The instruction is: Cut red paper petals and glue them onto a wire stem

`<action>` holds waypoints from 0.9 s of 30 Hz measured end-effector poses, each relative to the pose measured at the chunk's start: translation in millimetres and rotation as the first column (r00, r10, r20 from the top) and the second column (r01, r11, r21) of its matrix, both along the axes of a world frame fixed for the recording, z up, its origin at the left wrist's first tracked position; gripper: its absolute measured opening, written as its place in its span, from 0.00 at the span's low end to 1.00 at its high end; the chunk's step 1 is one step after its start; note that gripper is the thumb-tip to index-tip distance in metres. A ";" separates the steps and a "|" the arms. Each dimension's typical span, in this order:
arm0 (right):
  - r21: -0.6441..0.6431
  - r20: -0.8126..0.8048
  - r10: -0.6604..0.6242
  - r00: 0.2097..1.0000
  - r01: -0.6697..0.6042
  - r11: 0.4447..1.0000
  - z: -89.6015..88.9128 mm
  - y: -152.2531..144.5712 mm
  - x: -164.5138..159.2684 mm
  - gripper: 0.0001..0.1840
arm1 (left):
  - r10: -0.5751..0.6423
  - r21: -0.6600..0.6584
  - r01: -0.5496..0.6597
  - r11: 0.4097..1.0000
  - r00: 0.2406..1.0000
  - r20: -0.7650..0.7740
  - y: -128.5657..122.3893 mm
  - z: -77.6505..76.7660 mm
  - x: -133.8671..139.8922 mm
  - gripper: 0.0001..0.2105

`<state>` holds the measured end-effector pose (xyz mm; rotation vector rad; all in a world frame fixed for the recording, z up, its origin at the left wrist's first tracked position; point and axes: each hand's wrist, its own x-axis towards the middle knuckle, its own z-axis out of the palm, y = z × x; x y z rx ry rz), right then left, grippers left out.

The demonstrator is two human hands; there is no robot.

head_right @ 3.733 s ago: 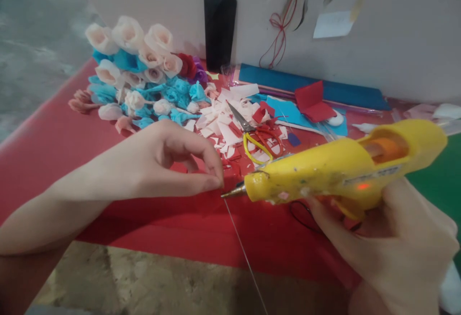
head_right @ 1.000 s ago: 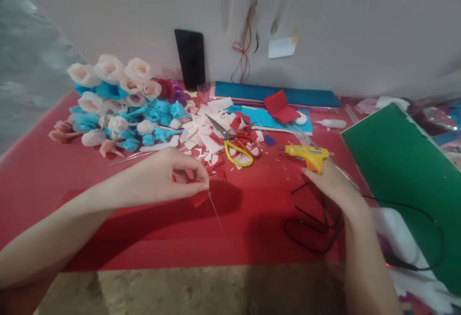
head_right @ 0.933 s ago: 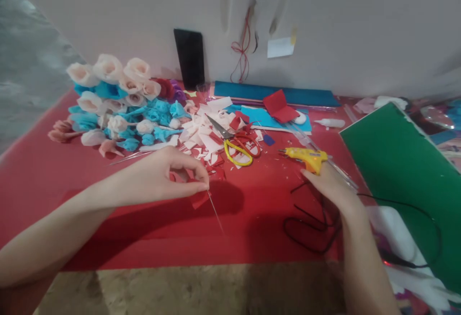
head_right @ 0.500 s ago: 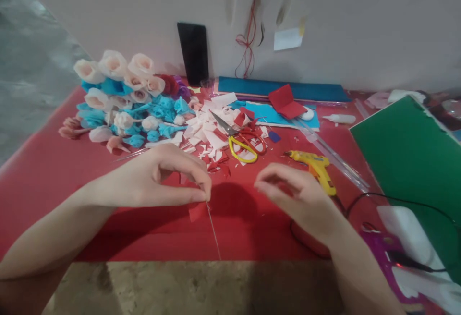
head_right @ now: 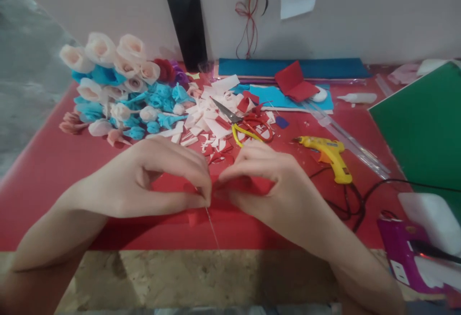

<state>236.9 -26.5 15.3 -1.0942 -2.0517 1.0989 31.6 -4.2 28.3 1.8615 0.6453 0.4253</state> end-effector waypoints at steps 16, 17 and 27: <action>-0.340 -0.135 0.158 0.978 -0.195 0.920 -2.1 5.6 2.2 0.02 | -0.002 0.012 0.003 1.000 1.000 -0.003 0.6 -1.0 1.7 0.05; -0.345 -0.138 0.163 0.977 -0.202 0.917 -2.8 6.0 2.6 0.02 | -0.004 0.013 0.004 1.000 1.000 -0.001 0.5 -1.0 1.5 0.05; -0.392 -0.169 0.199 0.965 -0.251 0.885 -7.4 6.4 4.5 0.02 | -0.011 0.010 0.011 1.000 1.000 0.010 0.9 -1.5 0.7 0.05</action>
